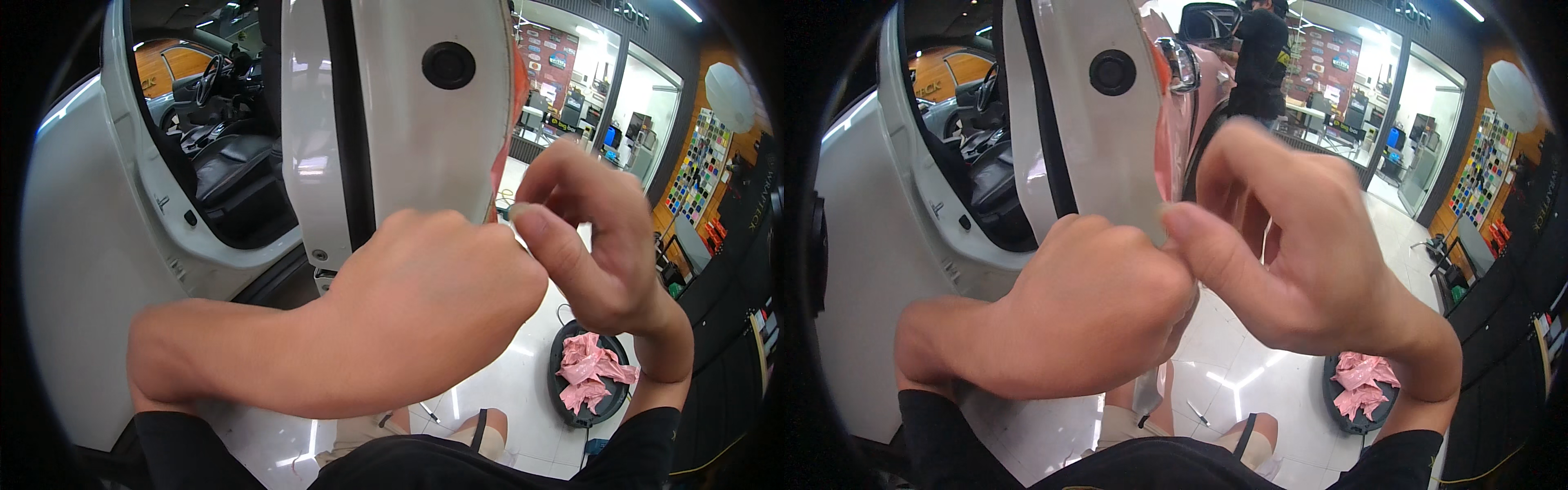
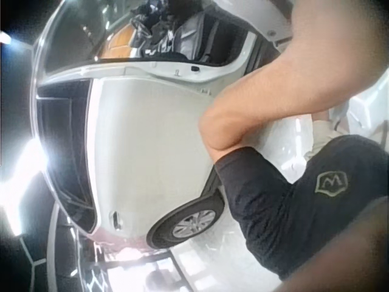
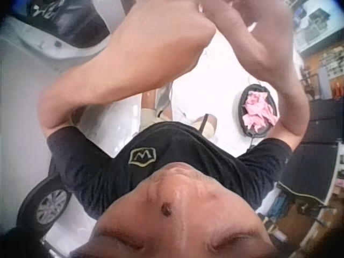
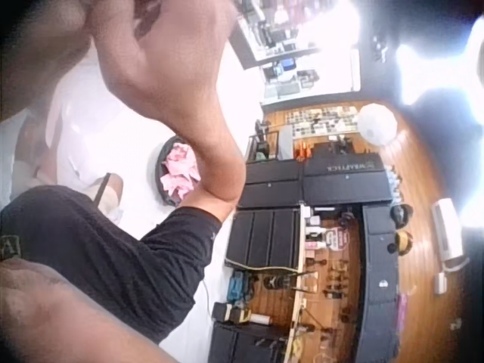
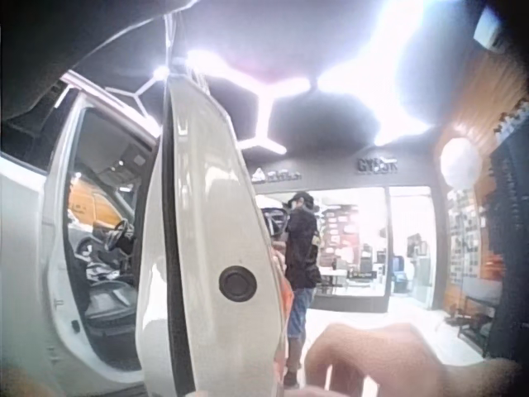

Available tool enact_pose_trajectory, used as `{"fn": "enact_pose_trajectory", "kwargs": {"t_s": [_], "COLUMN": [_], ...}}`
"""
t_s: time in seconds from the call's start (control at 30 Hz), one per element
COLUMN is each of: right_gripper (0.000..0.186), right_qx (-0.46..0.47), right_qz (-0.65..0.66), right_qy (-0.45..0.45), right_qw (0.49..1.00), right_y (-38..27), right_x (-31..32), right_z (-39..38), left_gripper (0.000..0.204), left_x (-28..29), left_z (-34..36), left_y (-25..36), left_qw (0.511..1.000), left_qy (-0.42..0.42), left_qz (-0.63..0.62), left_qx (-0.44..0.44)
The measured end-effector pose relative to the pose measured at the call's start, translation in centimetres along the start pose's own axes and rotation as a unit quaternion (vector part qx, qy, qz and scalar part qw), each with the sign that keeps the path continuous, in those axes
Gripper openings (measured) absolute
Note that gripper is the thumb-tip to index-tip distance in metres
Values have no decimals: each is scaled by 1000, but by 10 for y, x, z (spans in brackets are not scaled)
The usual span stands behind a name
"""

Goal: The person applies a pink vinyl wrap to the driver's side door of a white car. They use a squeegee to smooth the material and a knife to trim the edges around the door handle and perimeter. The person works on the door while it is open, carefully tucking the wrap into the seams.

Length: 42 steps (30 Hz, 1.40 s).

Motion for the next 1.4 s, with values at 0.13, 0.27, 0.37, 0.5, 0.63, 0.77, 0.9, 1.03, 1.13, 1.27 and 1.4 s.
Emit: {"fn": "enact_pose_trajectory", "kwargs": {"t_s": [0.13, 0.27, 0.37, 0.5, 0.63, 0.77, 0.9, 1.03, 1.13, 1.27, 1.4], "right_gripper": [49, 47, 44, 39, 38, 41, 41, 39, 41, 44, 44], "right_qx": [-234, -277, -175, -299, -342, -396, -404, -405, -412, -407, -406], "right_qz": [193, 94, -48, -3, -4, 19, 26, 38, 37, 31, 56], "right_qy": [-81, -100, -114, -122, -111, -127, -122, -113, -111, -130, -133], "right_qw": [949, 951, 977, 947, 933, 909, 906, 906, 904, 903, 903], "right_y": [36, 42, 28, 26, 13, 19, 13, 11, 12, 11, 17], "right_x": [-20, -23, -19, -21, -23, -28, -32, -33, -32, -31, -31], "right_z": [-1, 9, 11, 7, 2, -10, -12, -13, -15, -9, -14], "left_gripper": [14, 18, 24, 29, 20, 9, 10, 11, 11, 11, 13], "left_x": [-5, -26, -45, -56, -39, -43, -41, -40, -38, -44, -39], "left_z": [-1, -17, -42, -54, -34, -22, -27, -27, -25, -24, -35], "left_y": [-7, -20, -31, -26, -29, -35, -36, -32, -27, -30, -17], "left_qw": [992, 973, 935, 925, 943, 925, 915, 932, 921, 913, 929], "left_qy": [109, 140, 130, 182, 173, 148, 188, 228, 248, 247, 194], "left_qz": [-65, -164, -306, -301, -269, -345, -357, -281, -298, -325, -314], "left_qx": [5, 75, 123, 147, 95, 57, 24, -11, -29, 16, -3]}}
Point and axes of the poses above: each hand's wrist, its own z-axis towards the middle knuckle, its own x-axis out of the back of the hand, y = z × x, the point moved 8 cm from there along z, towards the middle knuckle, and after that the axes turned 6 degrees about -y, right-handed, at the moved point
